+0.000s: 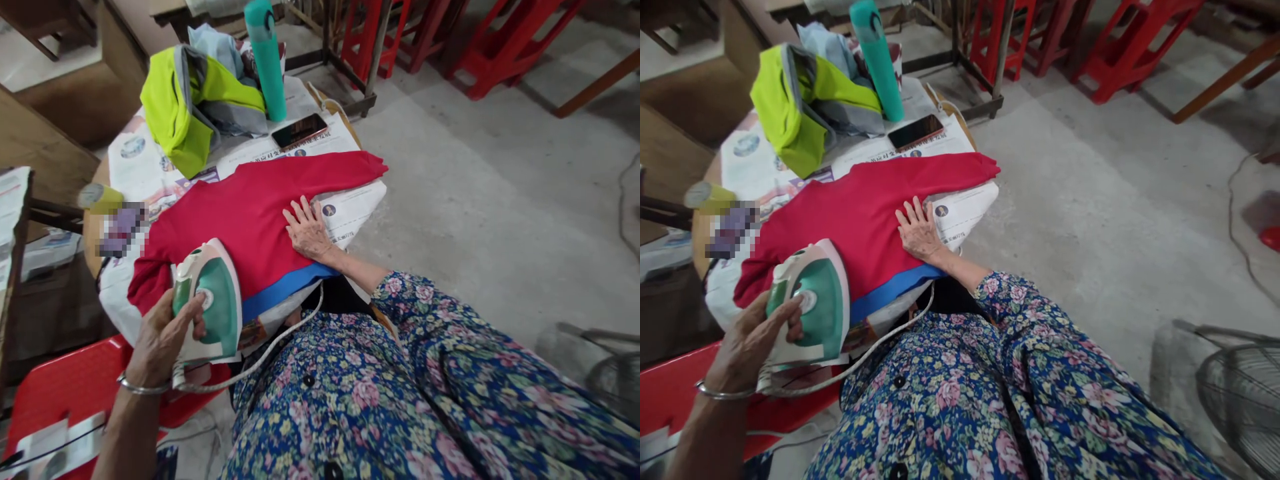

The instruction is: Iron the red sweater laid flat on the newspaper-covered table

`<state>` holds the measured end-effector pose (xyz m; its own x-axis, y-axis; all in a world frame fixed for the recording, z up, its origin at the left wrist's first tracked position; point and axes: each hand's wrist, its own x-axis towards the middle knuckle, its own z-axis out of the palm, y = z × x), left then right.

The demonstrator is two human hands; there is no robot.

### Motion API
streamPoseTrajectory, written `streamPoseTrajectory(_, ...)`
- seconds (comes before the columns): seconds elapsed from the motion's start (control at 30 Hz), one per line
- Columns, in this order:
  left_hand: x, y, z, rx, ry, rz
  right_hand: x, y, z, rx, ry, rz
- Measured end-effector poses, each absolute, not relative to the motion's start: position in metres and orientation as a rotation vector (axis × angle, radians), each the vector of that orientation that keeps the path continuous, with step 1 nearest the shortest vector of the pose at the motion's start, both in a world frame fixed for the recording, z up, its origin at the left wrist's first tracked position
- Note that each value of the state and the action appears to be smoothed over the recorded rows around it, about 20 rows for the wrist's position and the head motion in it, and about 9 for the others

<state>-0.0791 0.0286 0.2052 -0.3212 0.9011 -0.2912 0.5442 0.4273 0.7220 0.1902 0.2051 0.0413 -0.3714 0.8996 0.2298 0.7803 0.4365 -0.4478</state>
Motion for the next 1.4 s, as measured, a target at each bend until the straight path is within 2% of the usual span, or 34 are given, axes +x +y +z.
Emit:
streamPoseTrajectory(0.3,-0.059,0.063,0.212,1.498,1.745,0.363,0.198,0.220,0.038,-1.465,-2.141,0.517)
streamPoseTrajectory(0.63,-0.035,0.073,0.217,1.519,1.412,0.127,0.204,0.230,0.024,-1.407,-1.977,0.564)
streamPoseTrajectory(0.77,-0.041,0.076,0.217,1.481,1.513,0.209,0.205,0.233,0.022,-1.381,-1.904,0.599)
streamPoseTrajectory(1.1,-0.060,0.131,0.215,1.167,1.630,0.683,0.195,0.230,0.021,-1.325,-1.881,0.589)
streamPoseTrajectory(1.4,-0.032,0.200,0.216,1.179,1.525,0.662,0.195,0.223,0.024,-1.382,-1.979,0.539)
